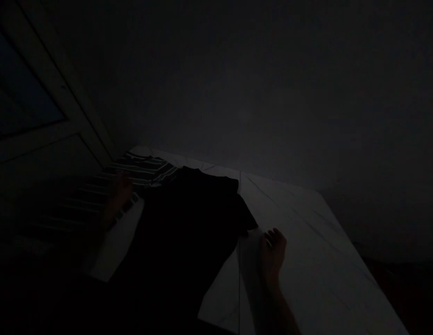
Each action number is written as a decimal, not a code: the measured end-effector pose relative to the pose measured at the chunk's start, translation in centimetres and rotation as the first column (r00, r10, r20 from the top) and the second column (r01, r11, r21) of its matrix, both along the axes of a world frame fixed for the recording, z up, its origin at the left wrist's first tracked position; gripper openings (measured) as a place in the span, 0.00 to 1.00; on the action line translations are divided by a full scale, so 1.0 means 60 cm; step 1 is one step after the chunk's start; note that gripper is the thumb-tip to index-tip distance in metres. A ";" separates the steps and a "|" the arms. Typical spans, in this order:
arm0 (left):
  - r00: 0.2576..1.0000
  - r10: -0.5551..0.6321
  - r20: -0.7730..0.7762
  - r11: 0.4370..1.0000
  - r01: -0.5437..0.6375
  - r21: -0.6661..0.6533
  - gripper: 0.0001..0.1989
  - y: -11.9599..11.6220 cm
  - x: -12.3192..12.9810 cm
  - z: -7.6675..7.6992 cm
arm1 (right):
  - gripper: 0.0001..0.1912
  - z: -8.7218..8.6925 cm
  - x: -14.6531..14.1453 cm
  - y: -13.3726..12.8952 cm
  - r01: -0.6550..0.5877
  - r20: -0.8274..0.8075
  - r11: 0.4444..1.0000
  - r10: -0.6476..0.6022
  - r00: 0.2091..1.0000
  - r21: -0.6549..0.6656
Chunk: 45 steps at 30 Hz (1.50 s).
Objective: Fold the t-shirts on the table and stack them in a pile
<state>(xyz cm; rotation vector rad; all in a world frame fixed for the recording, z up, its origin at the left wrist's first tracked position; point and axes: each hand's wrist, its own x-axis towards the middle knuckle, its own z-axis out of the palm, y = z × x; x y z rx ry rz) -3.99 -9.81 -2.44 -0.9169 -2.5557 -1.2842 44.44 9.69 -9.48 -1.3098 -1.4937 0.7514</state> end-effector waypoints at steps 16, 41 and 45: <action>0.858 -0.474 -0.196 0.852 0.390 -0.350 0.27 0.146 0.081 -0.072 | 0.24 0.034 -0.170 0.056 -0.524 0.682 0.851 0.371 0.630 0.022; 0.923 -0.385 -0.008 0.847 0.350 -0.399 0.08 0.186 0.027 -0.039 | 0.15 0.078 -0.237 0.148 -0.485 0.723 0.874 0.329 0.608 0.011; 0.925 -0.379 0.034 0.868 0.368 -0.334 0.11 0.186 0.035 -0.036 | 0.14 0.089 -0.232 0.137 -0.478 0.687 0.875 0.297 0.664 0.084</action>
